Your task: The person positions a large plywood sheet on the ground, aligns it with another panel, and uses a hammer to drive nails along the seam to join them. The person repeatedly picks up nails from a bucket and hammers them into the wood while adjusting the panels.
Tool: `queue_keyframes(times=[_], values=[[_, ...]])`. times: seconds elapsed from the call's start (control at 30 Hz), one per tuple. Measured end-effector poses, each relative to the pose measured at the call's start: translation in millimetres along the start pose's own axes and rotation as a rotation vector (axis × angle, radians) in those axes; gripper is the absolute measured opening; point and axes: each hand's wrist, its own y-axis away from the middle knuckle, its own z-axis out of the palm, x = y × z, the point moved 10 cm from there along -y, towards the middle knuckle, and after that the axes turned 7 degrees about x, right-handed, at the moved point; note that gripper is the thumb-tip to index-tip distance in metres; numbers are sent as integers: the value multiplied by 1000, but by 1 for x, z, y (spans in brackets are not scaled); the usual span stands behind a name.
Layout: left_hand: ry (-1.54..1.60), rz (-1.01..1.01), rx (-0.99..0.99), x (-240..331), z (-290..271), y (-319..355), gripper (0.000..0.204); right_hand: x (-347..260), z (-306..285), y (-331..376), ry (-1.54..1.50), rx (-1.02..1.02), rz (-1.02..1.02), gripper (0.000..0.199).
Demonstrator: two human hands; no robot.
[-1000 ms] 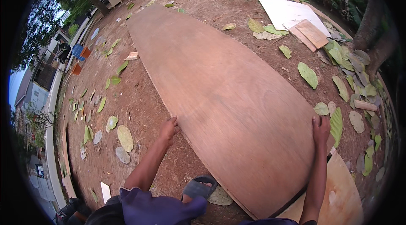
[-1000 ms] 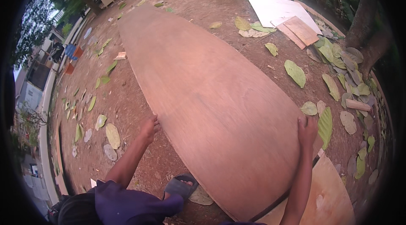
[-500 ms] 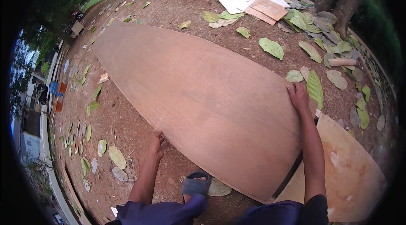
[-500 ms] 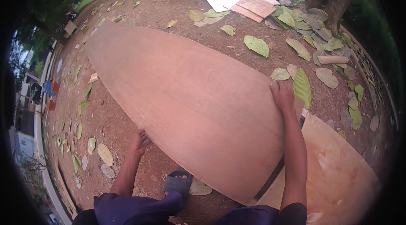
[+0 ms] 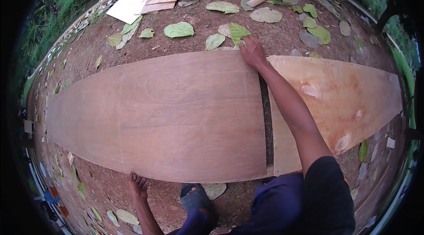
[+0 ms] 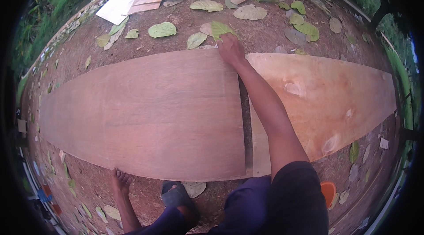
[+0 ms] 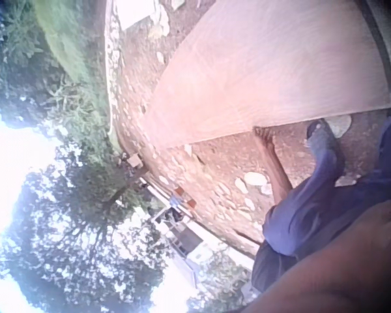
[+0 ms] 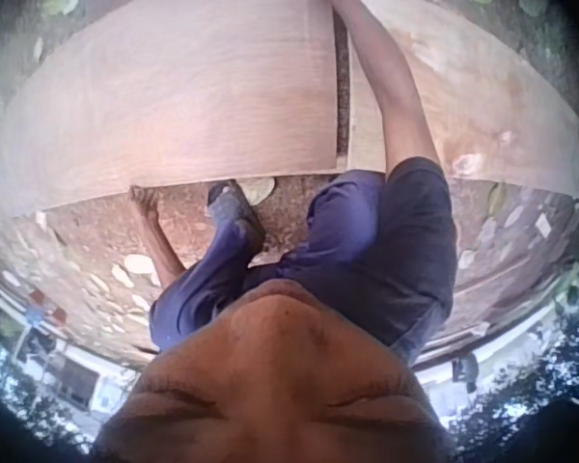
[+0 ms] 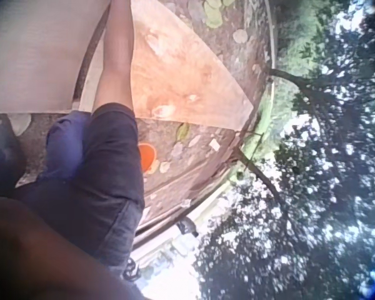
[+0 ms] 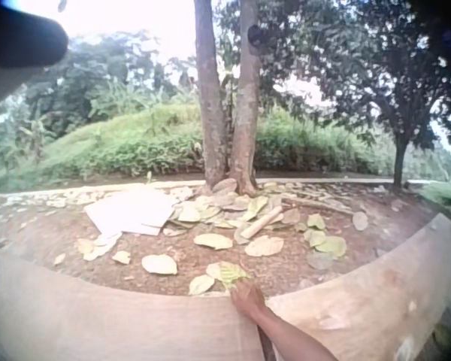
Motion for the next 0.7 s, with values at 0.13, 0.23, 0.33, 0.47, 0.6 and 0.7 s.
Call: queue_keyframes(times=[0.13, 0.23, 0.33, 0.47, 0.6, 0.7], values=[[-26, -4, -43, -2, 1, -5, 70, 53, -39, 3, 191, 3, 270, 44], [-72, 31, -1, 2, -5, -4, 67, 72, -38, 10, 305, -299, 412, 49], [-101, 46, -64, -3, 12, -9, 65, 121, -23, 5, 325, -541, 353, 45], [-84, 65, -79, 1, 14, -2, 64, 136, -75, -7, 328, -11, 438, 41], [-87, 79, -60, 5, 12, 2, 62, 76, -95, -2, 402, 259, 149, 38], [-148, 101, -96, 2, 4, 1, 63, 55, -42, 4, 160, -50, -42, 52]])
